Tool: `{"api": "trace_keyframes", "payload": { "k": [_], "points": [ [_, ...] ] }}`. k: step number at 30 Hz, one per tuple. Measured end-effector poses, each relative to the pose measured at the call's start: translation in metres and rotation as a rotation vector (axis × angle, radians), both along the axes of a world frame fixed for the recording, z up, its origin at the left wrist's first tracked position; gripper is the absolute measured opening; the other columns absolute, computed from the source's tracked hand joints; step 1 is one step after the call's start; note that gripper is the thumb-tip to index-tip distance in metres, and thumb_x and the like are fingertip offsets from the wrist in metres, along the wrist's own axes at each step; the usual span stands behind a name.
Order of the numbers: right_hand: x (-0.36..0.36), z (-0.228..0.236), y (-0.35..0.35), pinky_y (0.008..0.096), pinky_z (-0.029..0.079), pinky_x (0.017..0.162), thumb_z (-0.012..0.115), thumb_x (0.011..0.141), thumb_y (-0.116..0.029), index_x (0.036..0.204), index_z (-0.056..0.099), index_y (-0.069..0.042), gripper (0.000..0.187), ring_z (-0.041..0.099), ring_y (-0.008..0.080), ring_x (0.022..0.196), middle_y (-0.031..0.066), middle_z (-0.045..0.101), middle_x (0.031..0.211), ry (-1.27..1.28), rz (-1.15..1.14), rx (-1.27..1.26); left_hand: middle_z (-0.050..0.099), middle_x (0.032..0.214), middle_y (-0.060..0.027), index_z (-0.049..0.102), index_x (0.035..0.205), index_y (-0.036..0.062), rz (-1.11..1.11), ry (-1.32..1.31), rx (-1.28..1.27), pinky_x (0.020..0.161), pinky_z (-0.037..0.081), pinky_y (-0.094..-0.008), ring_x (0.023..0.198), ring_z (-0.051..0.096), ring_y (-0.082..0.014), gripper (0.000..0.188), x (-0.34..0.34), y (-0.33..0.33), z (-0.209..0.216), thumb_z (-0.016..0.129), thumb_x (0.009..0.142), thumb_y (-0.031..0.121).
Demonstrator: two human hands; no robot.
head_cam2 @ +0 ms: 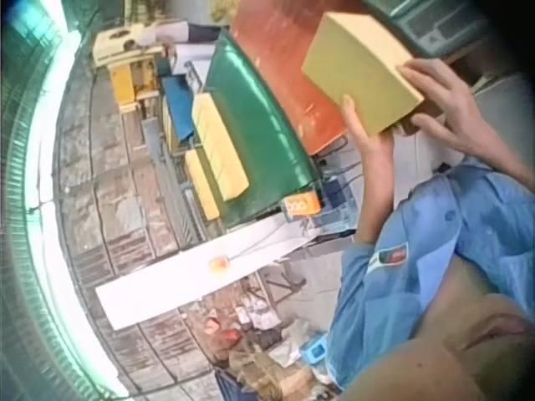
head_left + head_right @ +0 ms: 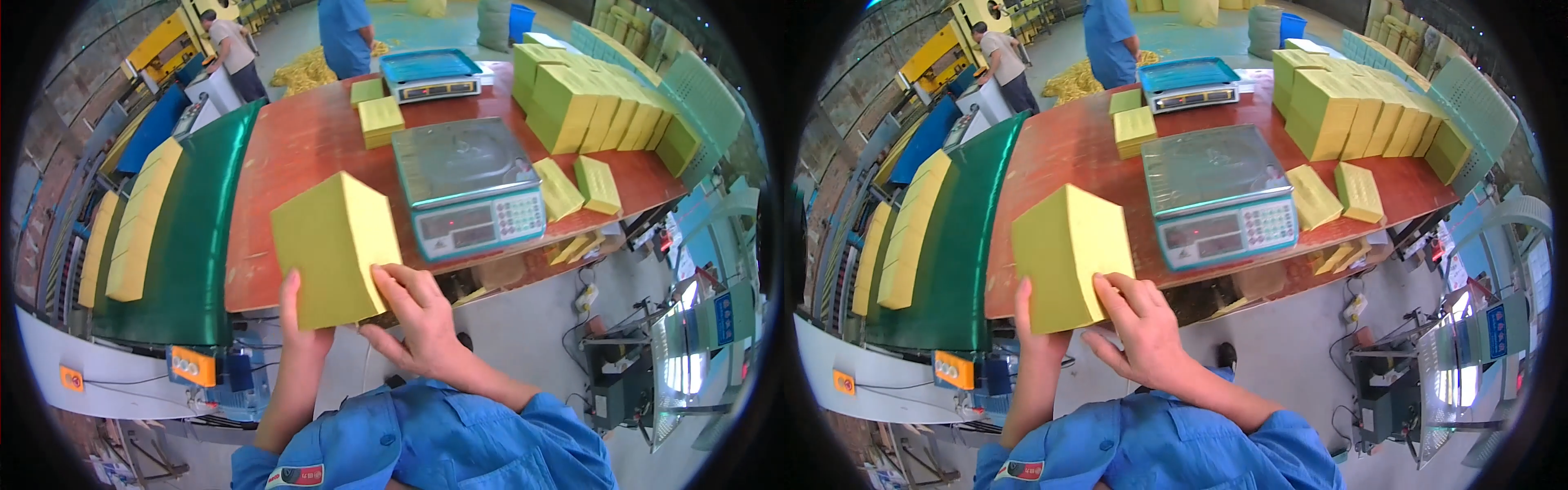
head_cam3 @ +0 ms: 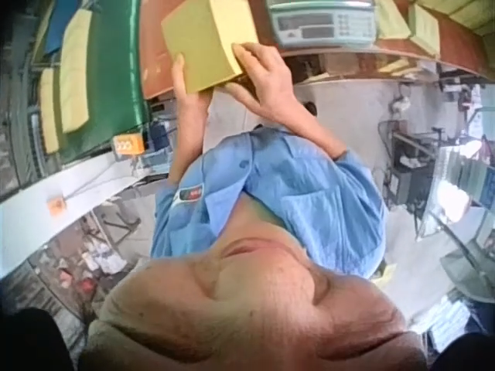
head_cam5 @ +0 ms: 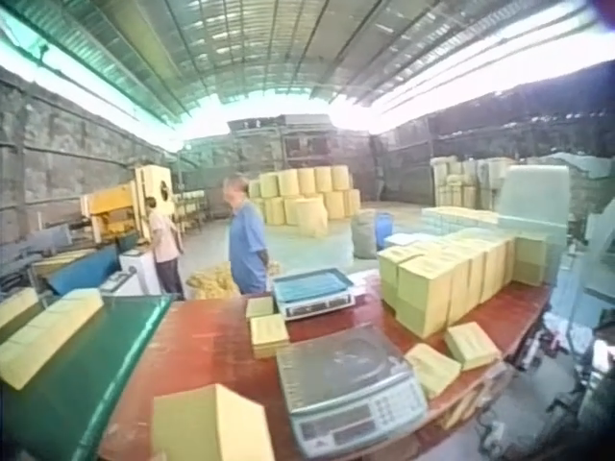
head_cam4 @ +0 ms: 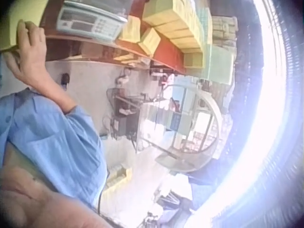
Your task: The recorder weighs stacks of yellow paper or material on a digital scale and organizes them on a workspace.
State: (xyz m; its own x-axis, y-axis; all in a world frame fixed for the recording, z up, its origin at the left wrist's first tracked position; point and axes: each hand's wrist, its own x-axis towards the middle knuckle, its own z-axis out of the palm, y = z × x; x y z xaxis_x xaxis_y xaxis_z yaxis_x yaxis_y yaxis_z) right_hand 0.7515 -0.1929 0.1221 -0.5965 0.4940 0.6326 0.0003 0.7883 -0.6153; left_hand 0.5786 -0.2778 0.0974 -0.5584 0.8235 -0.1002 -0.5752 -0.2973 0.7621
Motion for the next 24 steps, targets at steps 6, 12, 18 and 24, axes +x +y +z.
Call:
{"api": "trace_keyframes", "payload": {
  "k": [6,12,18,24],
  "points": [
    [0.049,0.016,0.114,0.049,0.036,0.105,0.077,0.069,-0.014,0.132,0.052,0.002,0.07,0.046,0.0407,0.127,0.0219,0.05,0.136,-0.08,-0.301,0.213,0.051,0.139,-0.0157,0.043,0.143,0.0081,-0.545,-0.468,0.084,0.103,0.045,-0.0498,0.123,0.055,-0.0323,0.072,0.058,0.151,0.013,0.044,0.091,0.058],
    [0.062,0.031,0.237,0.0494,0.035,0.107,0.073,0.071,-0.011,0.132,0.051,0.002,0.066,0.046,0.0396,0.128,0.0207,0.051,0.136,-0.18,-0.324,0.32,0.048,0.143,-0.0106,0.041,0.145,0.0128,-0.519,-0.465,0.349,0.106,0.042,-0.0474,0.128,0.051,-0.0285,0.062,0.087,0.284,-0.005,0.035,0.098,0.054],
    [0.045,0.041,0.319,0.0484,0.037,0.105,0.07,0.076,-0.013,0.132,0.05,0.001,0.061,0.05,0.0379,0.124,0.0207,0.054,0.133,-0.257,-0.178,0.311,0.048,0.143,-0.0101,0.04,0.144,0.013,-0.364,-0.441,0.349,0.106,0.042,-0.0458,0.128,0.051,-0.028,0.065,0.084,0.343,-0.02,0.026,0.1,0.058],
    [0.024,0.03,0.338,0.0482,0.039,0.103,0.069,0.075,-0.012,0.13,0.053,-0.002,0.059,0.052,0.0389,0.121,0.0197,0.058,0.128,-0.328,-0.053,0.392,0.047,0.143,-0.0153,0.039,0.144,0.0078,-0.25,-0.631,0.222,0.107,0.041,-0.0454,0.128,0.05,-0.0314,0.07,0.097,0.316,-0.034,0.03,0.099,0.061]
  ]
}}
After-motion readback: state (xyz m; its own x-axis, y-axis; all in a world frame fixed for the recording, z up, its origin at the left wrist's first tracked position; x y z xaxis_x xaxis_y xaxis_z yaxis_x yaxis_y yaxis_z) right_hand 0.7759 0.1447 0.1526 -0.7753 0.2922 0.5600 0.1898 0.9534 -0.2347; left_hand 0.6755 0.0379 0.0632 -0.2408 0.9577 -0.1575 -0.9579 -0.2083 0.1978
